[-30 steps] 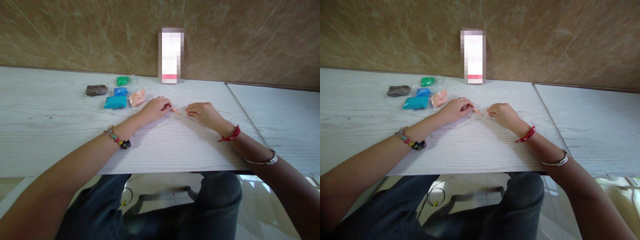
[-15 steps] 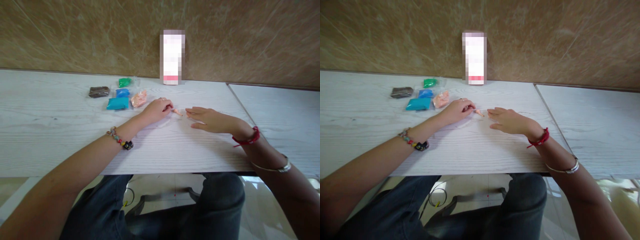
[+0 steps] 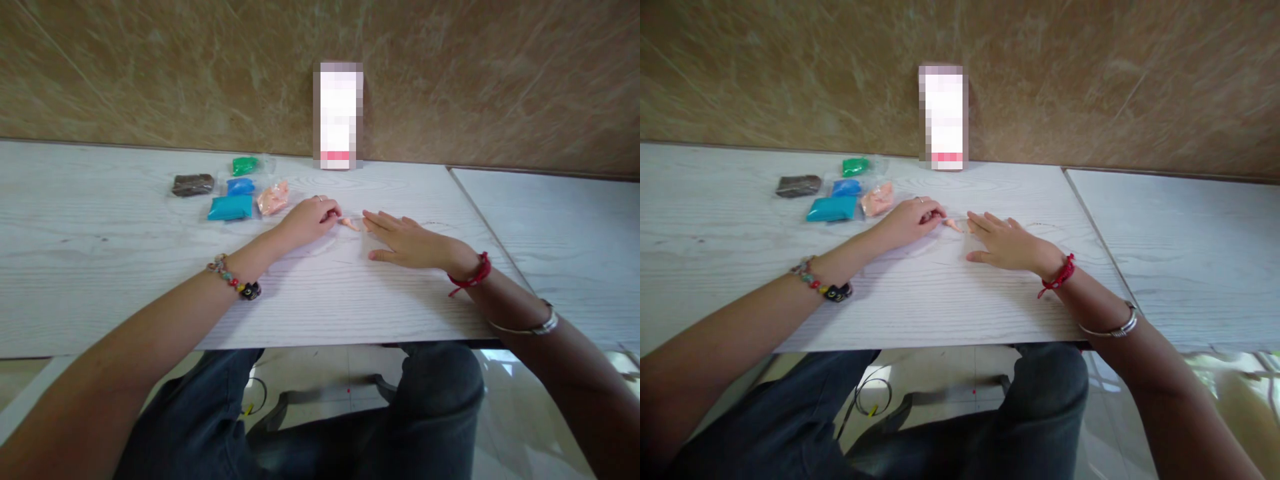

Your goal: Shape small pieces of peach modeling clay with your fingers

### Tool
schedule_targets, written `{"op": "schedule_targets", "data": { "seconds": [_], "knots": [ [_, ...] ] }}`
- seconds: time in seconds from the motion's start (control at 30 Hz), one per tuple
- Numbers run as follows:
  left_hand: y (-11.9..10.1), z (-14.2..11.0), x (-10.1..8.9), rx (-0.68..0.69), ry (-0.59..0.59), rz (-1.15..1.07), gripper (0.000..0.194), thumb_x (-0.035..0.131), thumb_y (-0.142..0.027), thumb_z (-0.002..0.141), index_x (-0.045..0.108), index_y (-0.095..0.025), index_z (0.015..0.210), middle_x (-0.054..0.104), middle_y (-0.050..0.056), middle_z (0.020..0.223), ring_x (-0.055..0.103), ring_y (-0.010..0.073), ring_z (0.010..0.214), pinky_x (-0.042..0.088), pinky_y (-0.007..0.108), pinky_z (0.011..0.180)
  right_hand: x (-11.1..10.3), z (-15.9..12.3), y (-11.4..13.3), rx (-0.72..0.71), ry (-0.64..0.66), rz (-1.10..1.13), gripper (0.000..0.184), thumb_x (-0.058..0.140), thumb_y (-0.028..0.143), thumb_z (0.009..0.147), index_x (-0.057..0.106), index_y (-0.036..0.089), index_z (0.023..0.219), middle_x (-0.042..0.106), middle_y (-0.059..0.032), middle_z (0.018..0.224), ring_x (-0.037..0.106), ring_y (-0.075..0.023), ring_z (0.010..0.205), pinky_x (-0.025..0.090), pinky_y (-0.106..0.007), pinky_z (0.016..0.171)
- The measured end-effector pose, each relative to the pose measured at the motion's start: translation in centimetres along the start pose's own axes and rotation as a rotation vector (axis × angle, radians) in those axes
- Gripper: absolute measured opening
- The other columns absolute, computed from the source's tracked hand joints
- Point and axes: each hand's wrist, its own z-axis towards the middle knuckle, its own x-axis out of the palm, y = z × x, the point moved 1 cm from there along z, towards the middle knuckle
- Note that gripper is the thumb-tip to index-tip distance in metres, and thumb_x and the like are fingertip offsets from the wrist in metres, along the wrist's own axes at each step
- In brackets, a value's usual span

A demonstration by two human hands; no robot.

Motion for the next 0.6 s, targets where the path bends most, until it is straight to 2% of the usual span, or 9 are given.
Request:
{"op": "schedule_targets", "data": {
  "seconds": [0.17, 0.27, 0.37, 0.43, 0.5, 0.6],
  "knots": [
    [-0.1, 0.0, -0.1, -0.011, 0.009, 0.005, 0.022, 0.043, -0.017, 0.082, 0.064, -0.012, 0.089, 0.064, 0.006, 0.085, 0.055, 0.015, 0.078, 0.04, 0.025, 0.069, -0.5, -0.7, -0.1, -0.074, 0.042, 0.02, 0.062, 0.041, 0.057, 0.082, 0.04, 0.022, 0.134, 0.034, -0.01, 0.144, 0.035, -0.0306, 0.129, 0.038, -0.049, 0.098],
    [-0.3, 0.0, -0.2, -0.013, 0.015, 0.004, 0.022, 0.043, -0.017, 0.082, 0.064, -0.012, 0.089, 0.064, 0.006, 0.084, 0.055, 0.015, 0.078, 0.04, 0.025, 0.07, -0.3, -0.6, -0.1, -0.023, 0.019, 0.02, 0.065, 0.042, 0.058, 0.082, 0.038, 0.022, 0.136, 0.03, -0.0104, 0.146, 0.031, -0.0335, 0.131, 0.038, -0.052, 0.097],
    [-0.2, -0.1, -0.1, -0.02, 0.014, 0.002, 0.022, 0.043, -0.016, 0.081, 0.064, -0.013, 0.089, 0.064, 0.006, 0.085, 0.055, 0.0147, 0.077, 0.04, 0.025, 0.07, 0.0, 0.0, -0.2, -0.01, -0.016, 0.051, 0.063, 0.041, 0.052, 0.085, 0.035, 0.019, 0.138, 0.025, -0.0116, 0.148, 0.027, -0.0335, 0.133, 0.036, -0.054, 0.097],
    [-0.1, -0.1, -0.1, -0.018, 0.012, 0.001, 0.022, 0.043, -0.017, 0.082, 0.063, -0.013, 0.089, 0.064, 0.006, 0.084, 0.055, 0.0146, 0.077, 0.04, 0.025, 0.07, -0.1, 0.3, -0.5, -0.069, -0.025, 0.09, 0.053, 0.042, 0.044, 0.086, 0.043, 0.02, 0.133, 0.035, -0.0098, 0.144, 0.032, -0.03, 0.131, 0.036, -0.05, 0.099],
    [-0.1, 0.0, 0.0, -0.005, 0.012, 0.001, 0.022, 0.043, -0.018, 0.082, 0.063, -0.013, 0.089, 0.063, 0.006, 0.084, 0.054, 0.0147, 0.077, 0.04, 0.026, 0.07, -0.4, 0.5, -0.9, -0.116, -0.075, 0.133, 0.038, 0.043, 0.035, 0.088, 0.057, 0.021, 0.12, 0.051, -0.0075, 0.133, 0.043, -0.0247, 0.125, 0.038, -0.044, 0.1],
    [0.0, 0.0, 0.0, -0.003, 0.01, 0.008, 0.021, 0.044, -0.018, 0.082, 0.063, -0.013, 0.089, 0.063, 0.006, 0.084, 0.054, 0.015, 0.078, 0.04, 0.026, 0.07, -0.8, 1.0, -1.0, -0.092, -0.211, 0.212, 0.026, 0.045, 0.025, 0.086, 0.068, 0.019, 0.098, 0.066, -0.0069, 0.108, 0.058, -0.0189, 0.103, 0.044, -0.034, 0.09]
  ]
}}
